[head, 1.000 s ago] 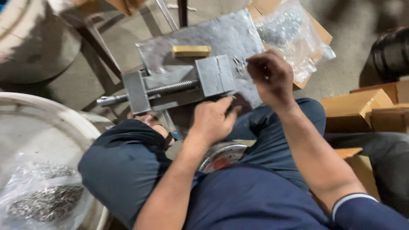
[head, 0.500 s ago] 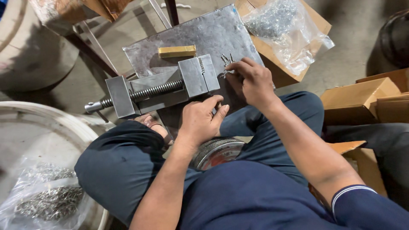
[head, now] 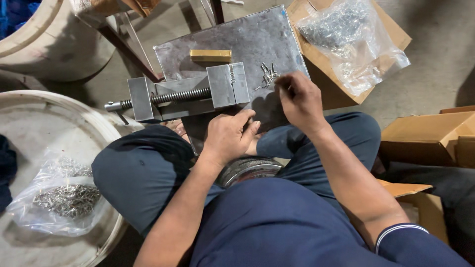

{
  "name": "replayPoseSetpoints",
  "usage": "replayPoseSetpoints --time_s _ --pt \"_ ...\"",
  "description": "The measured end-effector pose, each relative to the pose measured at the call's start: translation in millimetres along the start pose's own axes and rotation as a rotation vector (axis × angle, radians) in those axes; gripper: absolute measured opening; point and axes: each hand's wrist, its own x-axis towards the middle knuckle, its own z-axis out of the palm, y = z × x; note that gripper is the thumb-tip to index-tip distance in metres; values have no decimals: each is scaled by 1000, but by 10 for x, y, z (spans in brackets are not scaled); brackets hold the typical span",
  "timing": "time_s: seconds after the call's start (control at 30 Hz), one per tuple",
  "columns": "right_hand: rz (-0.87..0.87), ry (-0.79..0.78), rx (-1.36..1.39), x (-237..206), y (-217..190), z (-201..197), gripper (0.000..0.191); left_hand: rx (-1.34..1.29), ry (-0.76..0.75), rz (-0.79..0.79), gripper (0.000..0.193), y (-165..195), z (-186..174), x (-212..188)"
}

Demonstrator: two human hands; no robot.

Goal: The person sits cross-legged on the floor and uses a bench vise to hold small metal pieces. They pick up metal components from a pile on the table and insert them into the vise jaws, tightening the screw mechanism to secure the parts. The person repeats this process, handling multiple small metal items.

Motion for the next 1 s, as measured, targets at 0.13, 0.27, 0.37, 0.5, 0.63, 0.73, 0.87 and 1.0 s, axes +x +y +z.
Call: replayPoseSetpoints --time_s 0.13,0.27,0.37,0.5,0.63,0.73,0.87,1.0 --pt "-95 -78 -112 60 -28 -43 13 46 19 14 21 71 29 7" --pt "-146 -95 -227 102 -98 26 12 84 -24 -36 20 121 48 48" --pt "-180 -81 -279 122 -97 70 9 73 -13 -31 21 137 37 60" --pt "-185 -118 -259 71 -45 52 7 39 -5 -22 25 129 11 67" --pt "-188 -66 -136 -151 -86 31 12 48 -40 -104 30 102 -12 89" --pt "-188 -53 -23 -315 -189 103 10 42 -86 -93 26 60 -42 116" --pt "-35 -126 115 -378 -270 144 8 -83 -66 -14 17 -6 -83 98" --pt "50 -274 360 -323 -289 93 10 -75 -61 28 10 -72 -83 36"
